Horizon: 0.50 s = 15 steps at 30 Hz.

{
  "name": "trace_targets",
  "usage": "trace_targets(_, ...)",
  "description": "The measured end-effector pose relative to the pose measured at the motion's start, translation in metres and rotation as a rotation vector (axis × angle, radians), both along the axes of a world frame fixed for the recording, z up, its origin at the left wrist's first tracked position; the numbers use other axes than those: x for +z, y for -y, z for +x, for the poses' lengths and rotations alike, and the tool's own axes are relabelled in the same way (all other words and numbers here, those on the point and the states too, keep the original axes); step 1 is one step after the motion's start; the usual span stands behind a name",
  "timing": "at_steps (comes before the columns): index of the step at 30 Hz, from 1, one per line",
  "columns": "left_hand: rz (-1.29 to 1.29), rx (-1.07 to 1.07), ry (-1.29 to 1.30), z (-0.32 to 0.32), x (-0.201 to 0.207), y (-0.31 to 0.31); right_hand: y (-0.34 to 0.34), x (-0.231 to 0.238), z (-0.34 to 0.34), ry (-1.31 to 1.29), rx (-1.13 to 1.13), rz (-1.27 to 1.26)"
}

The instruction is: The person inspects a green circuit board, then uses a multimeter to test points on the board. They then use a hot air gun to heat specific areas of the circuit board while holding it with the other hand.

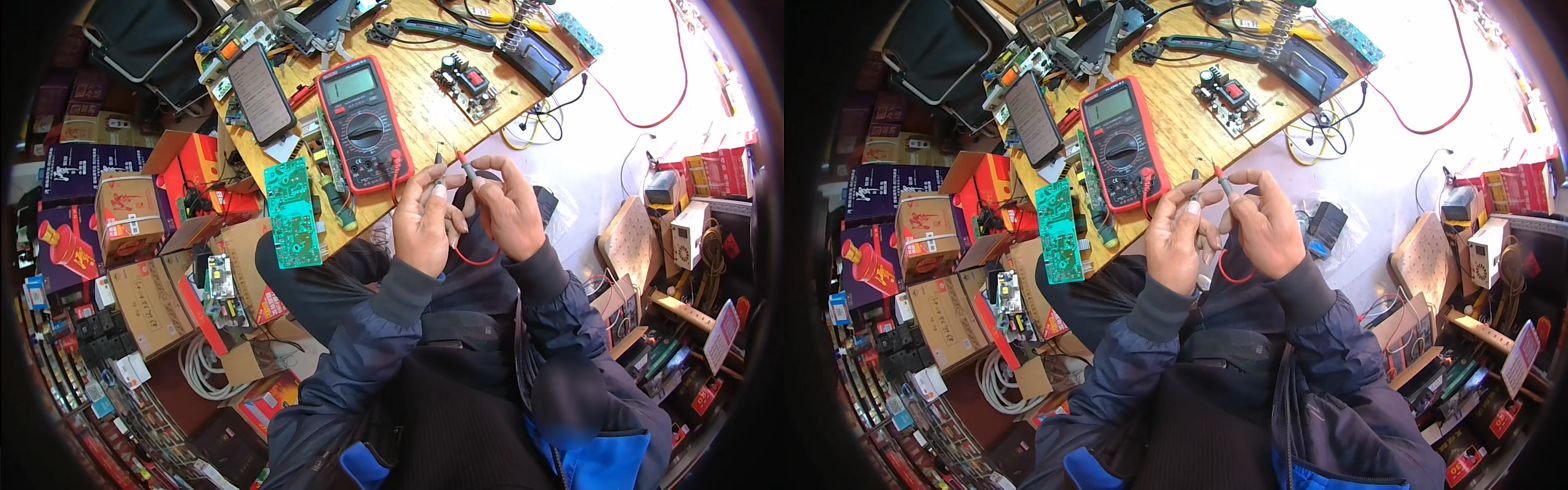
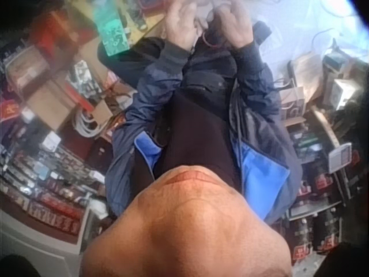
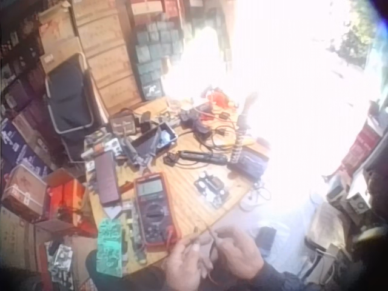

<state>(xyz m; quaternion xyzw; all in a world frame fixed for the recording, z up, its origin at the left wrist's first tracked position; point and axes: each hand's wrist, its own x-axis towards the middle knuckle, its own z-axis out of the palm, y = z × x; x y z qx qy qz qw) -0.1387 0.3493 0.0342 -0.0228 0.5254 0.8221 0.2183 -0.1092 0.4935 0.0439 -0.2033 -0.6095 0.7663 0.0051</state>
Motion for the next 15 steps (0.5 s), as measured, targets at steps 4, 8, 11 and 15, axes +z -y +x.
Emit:
trace_targets(4, -0.017, 0.020, 0.007, 0.004, -0.002, -0.001, -0.003, 0.001, 0.001, 0.020, 0.021, 0.025)
trace_targets(8, 0.016, 0.045, 0.019, 0.006, -0.006, -0.005, -0.004, 0.004, 0.001, 0.030, 0.016, 0.006)
trace_targets(11, 0.043, 0.058, 0.026, 0.007, -0.009, -0.005, -0.007, 0.006, 0.002, 0.047, 0.049, 0.024)
trace_targets(15, 0.068, 0.067, 0.024, 0.007, -0.010, -0.006, -0.005, 0.006, -0.003, 0.043, 0.072, 0.058)
